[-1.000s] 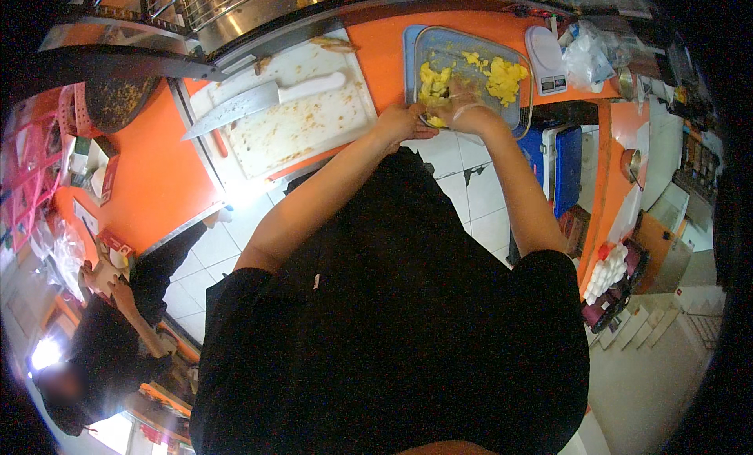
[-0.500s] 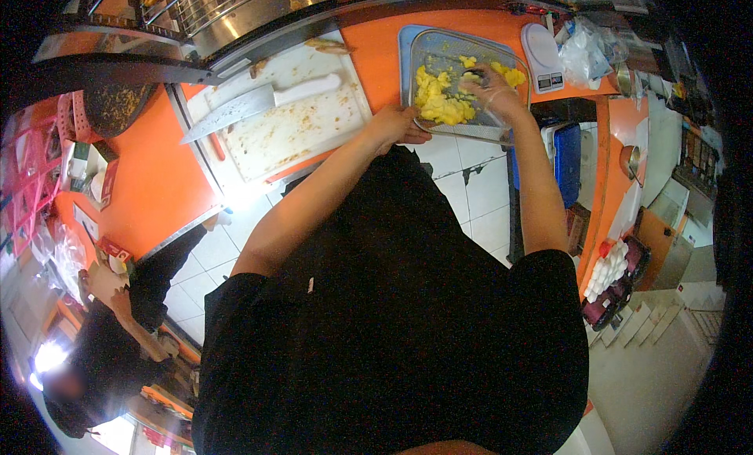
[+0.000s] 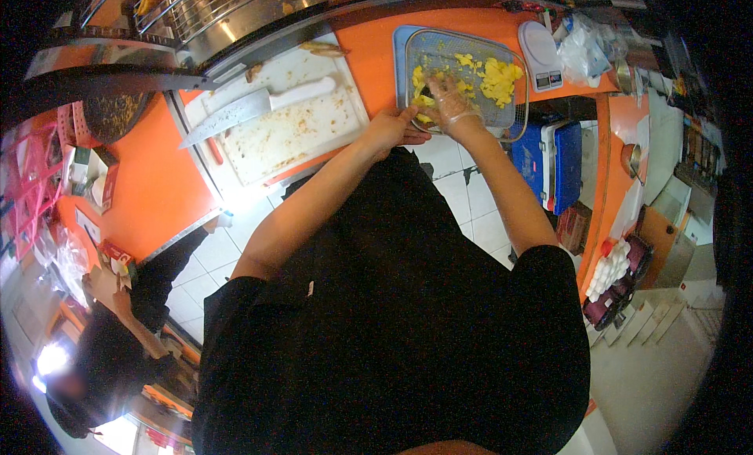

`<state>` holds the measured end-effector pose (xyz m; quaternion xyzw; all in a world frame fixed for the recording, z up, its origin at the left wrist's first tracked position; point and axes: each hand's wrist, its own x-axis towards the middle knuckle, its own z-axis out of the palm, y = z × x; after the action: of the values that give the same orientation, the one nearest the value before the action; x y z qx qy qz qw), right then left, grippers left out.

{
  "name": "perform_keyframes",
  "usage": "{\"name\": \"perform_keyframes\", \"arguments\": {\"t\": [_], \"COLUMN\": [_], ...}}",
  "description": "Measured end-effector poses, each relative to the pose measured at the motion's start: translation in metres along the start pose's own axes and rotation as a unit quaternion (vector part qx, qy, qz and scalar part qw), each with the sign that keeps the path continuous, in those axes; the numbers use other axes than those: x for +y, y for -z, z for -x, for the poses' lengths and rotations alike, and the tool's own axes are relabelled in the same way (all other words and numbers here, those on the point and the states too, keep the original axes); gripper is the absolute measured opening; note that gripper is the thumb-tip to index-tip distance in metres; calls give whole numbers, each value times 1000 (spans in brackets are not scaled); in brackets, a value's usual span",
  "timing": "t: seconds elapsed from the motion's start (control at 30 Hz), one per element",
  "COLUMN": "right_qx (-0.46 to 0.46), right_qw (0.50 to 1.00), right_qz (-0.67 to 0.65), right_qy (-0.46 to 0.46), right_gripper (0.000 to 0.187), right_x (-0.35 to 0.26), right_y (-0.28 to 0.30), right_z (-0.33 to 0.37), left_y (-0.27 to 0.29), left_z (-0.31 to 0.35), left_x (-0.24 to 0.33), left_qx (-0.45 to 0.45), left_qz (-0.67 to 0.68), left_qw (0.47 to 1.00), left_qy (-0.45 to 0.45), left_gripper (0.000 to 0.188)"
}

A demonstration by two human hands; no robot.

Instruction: The person assembles a food order by placing rice, egg, and fried chicken into a paper container. They then add a bun and a sauce packet before handing the completed order to a customer.

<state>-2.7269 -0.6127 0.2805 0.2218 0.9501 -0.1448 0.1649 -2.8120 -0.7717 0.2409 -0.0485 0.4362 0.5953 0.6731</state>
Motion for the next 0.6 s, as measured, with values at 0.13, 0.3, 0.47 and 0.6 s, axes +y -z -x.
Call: {"name": "perform_keyframes", "arguments": {"t": [0.13,0.3,0.47,0.6], "right_qx": [-9,-71,11,-8], "right_qw": [998,957,938,816], "right_qz": [-36,-270,-307,-539], "right_qy": [55,-82,-163,-209], "right_gripper": [52,66,81,87], "right_x": [7,36,52,49], "right_y": [0,15,35,46], "right_z": [-9,-17,-24,-20], "left_y": [2,6,5,4], "left_z": [-6,-9,-5,2], "left_x": [-1,0,5,8], "left_qx": [-1,-7,-7,7], "left_qz": [-11,-38,-43,-39], "left_qw": [1000,999,999,999], "left_qy": [3,33,23,11], "left_gripper": [51,52,52,53]}}
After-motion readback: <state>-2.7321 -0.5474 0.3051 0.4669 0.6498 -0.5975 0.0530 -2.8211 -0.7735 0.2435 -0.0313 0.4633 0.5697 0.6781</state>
